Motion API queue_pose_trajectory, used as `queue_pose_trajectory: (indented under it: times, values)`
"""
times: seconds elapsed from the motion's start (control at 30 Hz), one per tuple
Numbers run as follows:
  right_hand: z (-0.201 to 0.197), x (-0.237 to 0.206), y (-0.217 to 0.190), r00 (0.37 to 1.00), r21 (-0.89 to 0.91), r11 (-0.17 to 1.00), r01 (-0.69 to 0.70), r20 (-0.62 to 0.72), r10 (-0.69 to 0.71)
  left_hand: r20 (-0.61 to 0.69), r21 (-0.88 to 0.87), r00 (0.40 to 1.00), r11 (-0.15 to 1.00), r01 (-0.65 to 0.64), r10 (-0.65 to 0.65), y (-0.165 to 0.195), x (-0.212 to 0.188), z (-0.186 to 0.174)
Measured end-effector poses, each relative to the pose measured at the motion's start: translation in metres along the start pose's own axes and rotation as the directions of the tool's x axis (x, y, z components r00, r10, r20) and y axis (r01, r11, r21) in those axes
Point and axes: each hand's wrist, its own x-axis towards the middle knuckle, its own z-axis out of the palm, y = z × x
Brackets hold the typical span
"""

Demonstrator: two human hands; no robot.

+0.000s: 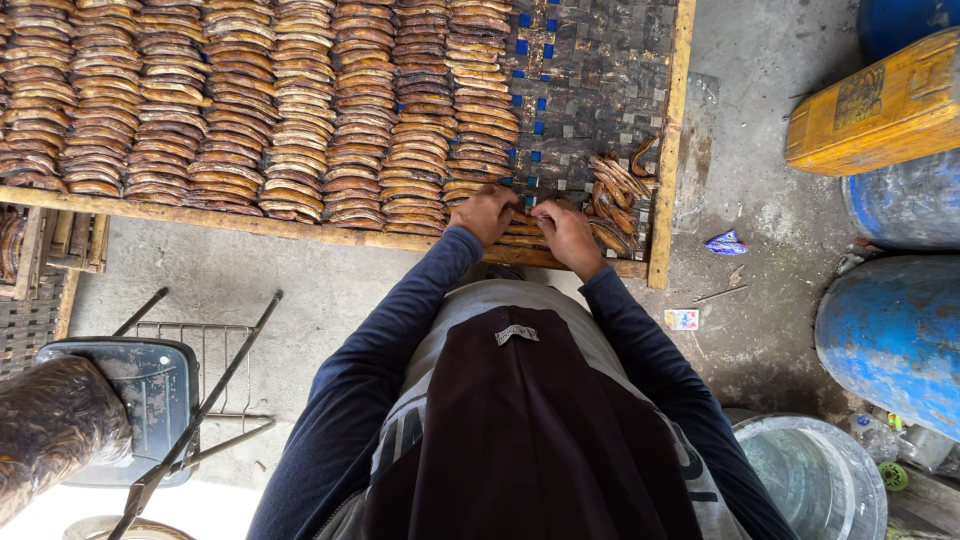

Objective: The person arranges dried fruit slices in tight rows on a woven bamboo drying tray, pressing pieces into place and moving misshapen or broken pieces to a discard pile at the tray's edge. They work across several stacked trays, filling gaps in the pattern one piece at a time.

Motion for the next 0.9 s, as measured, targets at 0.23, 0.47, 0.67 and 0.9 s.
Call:
queue_pose_trajectory:
  times: [0.23,0.47,0.67,0.9]
  values:
    - [0.006,-0.005,0.006,0.985,-0.142,0.977,0.158,-0.050,-0.167,0.158,0.206,0.985,0.978,0.042,-0.075,0.013,-0.006,-0.009]
    - [-0.006,-0.004,0.000,0.987,-0.413,0.906,0.094,-0.083,-0.140,0.064,-0.255,0.998,0.966,0.033,-0.017,-0.002,0.002,-0.020]
    - [-0.010,0.016,-0.027,0.992,0.551,0.835,0.013,0.098,-0.080,0.416,-0.909,0.908,-0.044,0.415,-0.037,0.008,0.008,-0.039]
    - [-0.010,0.014,-0.047,0.987,0.775,0.618,-0.134,0.157,0.018,0.366,-0.926,0.929,-0.121,0.357,-0.057,0.029,0.016,-0.043]
